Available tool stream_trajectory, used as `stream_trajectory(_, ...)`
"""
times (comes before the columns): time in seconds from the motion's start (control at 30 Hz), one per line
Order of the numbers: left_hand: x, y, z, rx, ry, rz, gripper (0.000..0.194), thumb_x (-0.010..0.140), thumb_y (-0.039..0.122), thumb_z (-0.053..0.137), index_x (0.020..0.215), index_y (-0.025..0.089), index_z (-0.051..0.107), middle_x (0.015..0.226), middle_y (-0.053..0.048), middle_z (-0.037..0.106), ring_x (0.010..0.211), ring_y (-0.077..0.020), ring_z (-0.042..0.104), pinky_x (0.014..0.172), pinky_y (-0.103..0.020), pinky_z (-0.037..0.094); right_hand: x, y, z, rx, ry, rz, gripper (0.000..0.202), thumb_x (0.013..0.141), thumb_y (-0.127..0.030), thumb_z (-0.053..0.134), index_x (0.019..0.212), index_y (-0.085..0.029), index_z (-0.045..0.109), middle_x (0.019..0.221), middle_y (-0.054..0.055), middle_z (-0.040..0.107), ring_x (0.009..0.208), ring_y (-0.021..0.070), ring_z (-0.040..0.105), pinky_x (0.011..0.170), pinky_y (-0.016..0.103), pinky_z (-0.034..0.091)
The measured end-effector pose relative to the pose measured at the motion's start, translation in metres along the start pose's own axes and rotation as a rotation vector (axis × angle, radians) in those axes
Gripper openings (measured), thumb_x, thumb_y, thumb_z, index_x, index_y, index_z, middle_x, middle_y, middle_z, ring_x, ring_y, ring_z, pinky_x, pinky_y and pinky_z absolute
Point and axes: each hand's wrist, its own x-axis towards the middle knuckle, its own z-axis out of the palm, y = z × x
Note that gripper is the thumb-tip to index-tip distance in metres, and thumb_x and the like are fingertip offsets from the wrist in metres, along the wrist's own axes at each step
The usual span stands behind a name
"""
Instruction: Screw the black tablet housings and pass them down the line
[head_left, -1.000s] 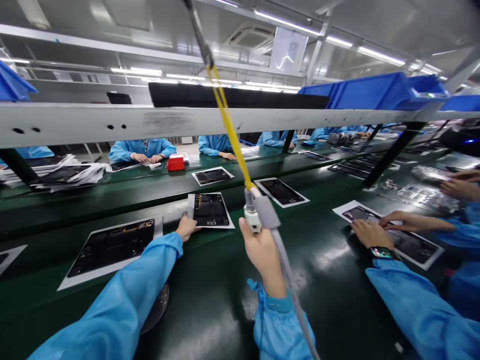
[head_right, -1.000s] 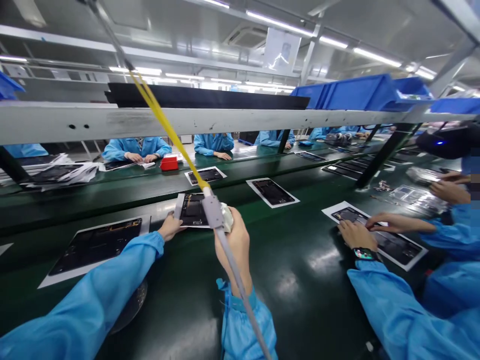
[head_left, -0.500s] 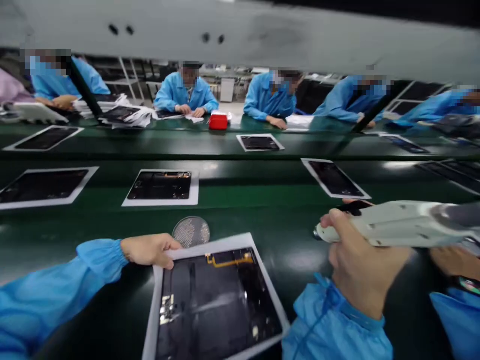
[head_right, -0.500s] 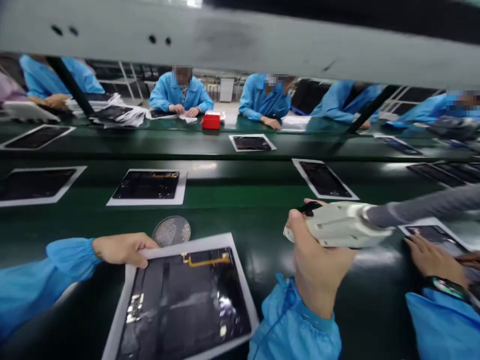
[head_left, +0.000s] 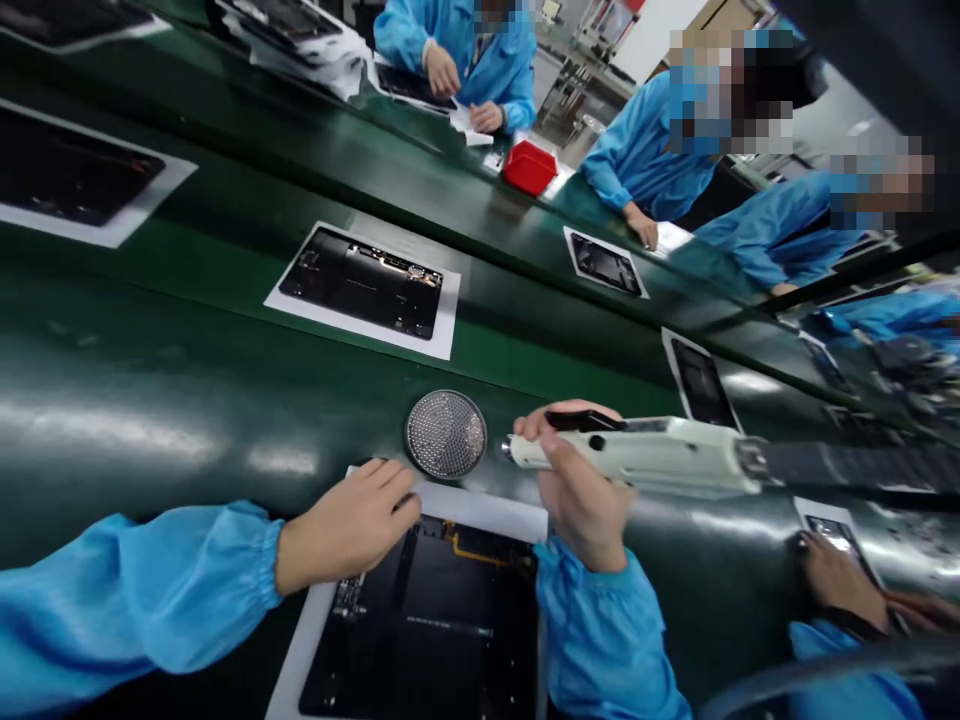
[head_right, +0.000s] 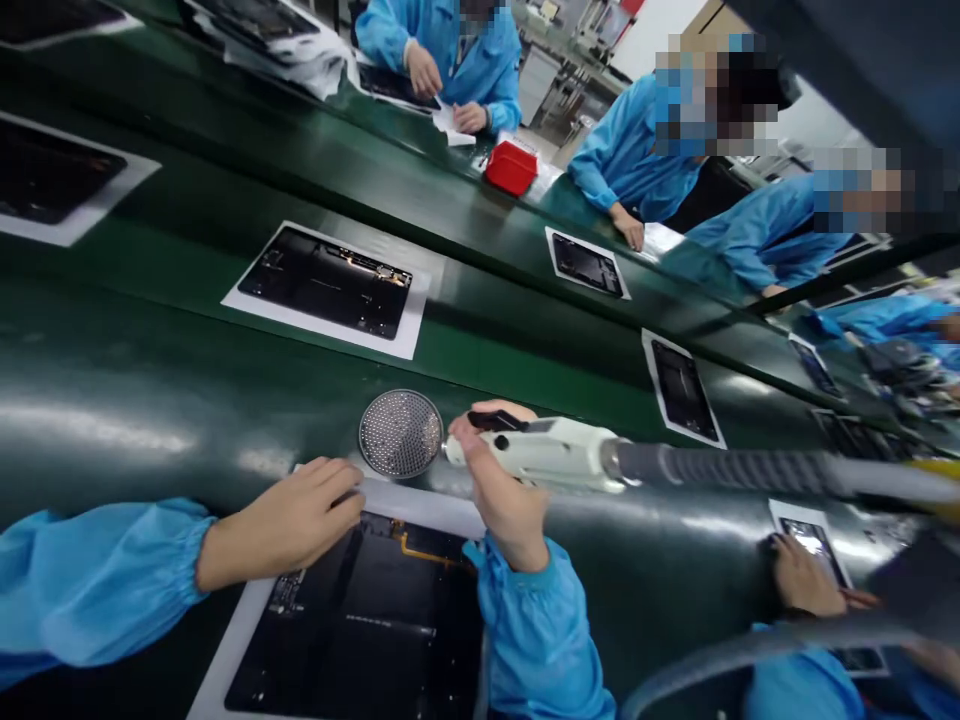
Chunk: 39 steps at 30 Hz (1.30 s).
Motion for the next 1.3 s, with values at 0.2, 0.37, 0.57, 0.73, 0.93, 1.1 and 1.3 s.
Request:
stream_trajectory(0.2, -0.001, -0.004, 0.014, -0.151, 0.043, -0.035, 0.017, 0.092, 0.007, 0.049, 0.08, 0.015, 0.058, 0.097, -0.011, 0.059, 0.087, -0.0245, 0.046, 0.074, -0.037, 0.04, -0.004, 0.029, 0.028, -0.081, -0.014, 0.078, 0.017, 0.075, -0.02, 0.068, 0.091, -0.023, 0.063, 0.067, -0.004, 0.06, 0.064, 0.0153, 0.062, 0.064, 0.034, 0.054)
stream_trajectory(0.37, -0.001, -0.002, 0.012, -0.258, 0.074, -0.045, 0.018, 0.095, 0.006, 0.048, 0.083, 0.015, 0.059, 0.095, -0.01, 0.059, 0.086, -0.0245, 0.046, 0.074, -0.037, 0.039, -0.008, 0.036, 0.029, -0.153, -0.032, 0.11, 0.018, 0.074, -0.024, 0.066, 0.092, -0.023, 0.06, 0.067, -0.003, 0.06, 0.063, 0.017, 0.063, 0.064, 0.037, 0.054)
stream_trajectory(0.57, 0.001, -0.001, 0.012, -0.218, 0.078, -0.046, 0.014, 0.094, 0.01, 0.053, 0.082, 0.015, 0.061, 0.093, -0.01, 0.059, 0.084, -0.0248, 0.046, 0.071, -0.038, 0.04, -0.006, 0.037, 0.032, -0.164, -0.03, 0.093, 0.017, 0.075, -0.022, 0.065, 0.091, -0.024, 0.061, 0.065, -0.003, 0.058, 0.063, 0.0174, 0.062, 0.064, 0.037, 0.054)
stream_trajectory(0.73, 0.002, -0.001, 0.011, -0.195, 0.056, -0.045, 0.011, 0.092, 0.01, 0.056, 0.084, 0.014, 0.062, 0.094, -0.01, 0.06, 0.085, -0.0248, 0.048, 0.072, -0.038, 0.042, -0.005, 0.038, 0.033, -0.153, -0.023, 0.081, 0.017, 0.074, -0.02, 0.065, 0.09, -0.024, 0.061, 0.064, -0.003, 0.06, 0.062, 0.0172, 0.062, 0.063, 0.036, 0.053)
stream_trajectory(0.93, 0.002, -0.001, 0.01, -0.192, 0.043, -0.041, 0.01, 0.092, 0.011, 0.056, 0.084, 0.014, 0.062, 0.094, -0.01, 0.06, 0.086, -0.0253, 0.049, 0.072, -0.038, 0.041, -0.007, 0.038, 0.033, -0.173, -0.012, 0.068, 0.019, 0.073, -0.021, 0.065, 0.091, -0.024, 0.061, 0.066, -0.003, 0.058, 0.064, 0.0181, 0.063, 0.064, 0.038, 0.055)
stream_trajectory(1.1, 0.002, -0.001, 0.012, -0.208, 0.037, -0.035, 0.01, 0.091, 0.009, 0.056, 0.085, 0.013, 0.063, 0.093, -0.01, 0.059, 0.086, -0.0257, 0.048, 0.072, -0.038, 0.04, -0.009, 0.041, 0.033, -0.099, -0.05, 0.07, 0.016, 0.077, -0.016, 0.066, 0.09, -0.024, 0.064, 0.068, -0.002, 0.063, 0.065, 0.0176, 0.063, 0.065, 0.037, 0.053)
stream_trajectory(1.3, 0.002, -0.003, 0.003, -0.189, 0.027, -0.021, 0.011, 0.093, 0.01, 0.057, 0.085, 0.012, 0.064, 0.094, -0.01, 0.061, 0.087, -0.025, 0.049, 0.075, -0.037, 0.039, -0.007, 0.03, 0.026, -0.017, -0.083, 0.014, 0.022, 0.078, -0.015, 0.068, 0.097, -0.024, 0.071, 0.071, -0.001, 0.064, 0.066, 0.0168, 0.062, 0.066, 0.037, 0.053)
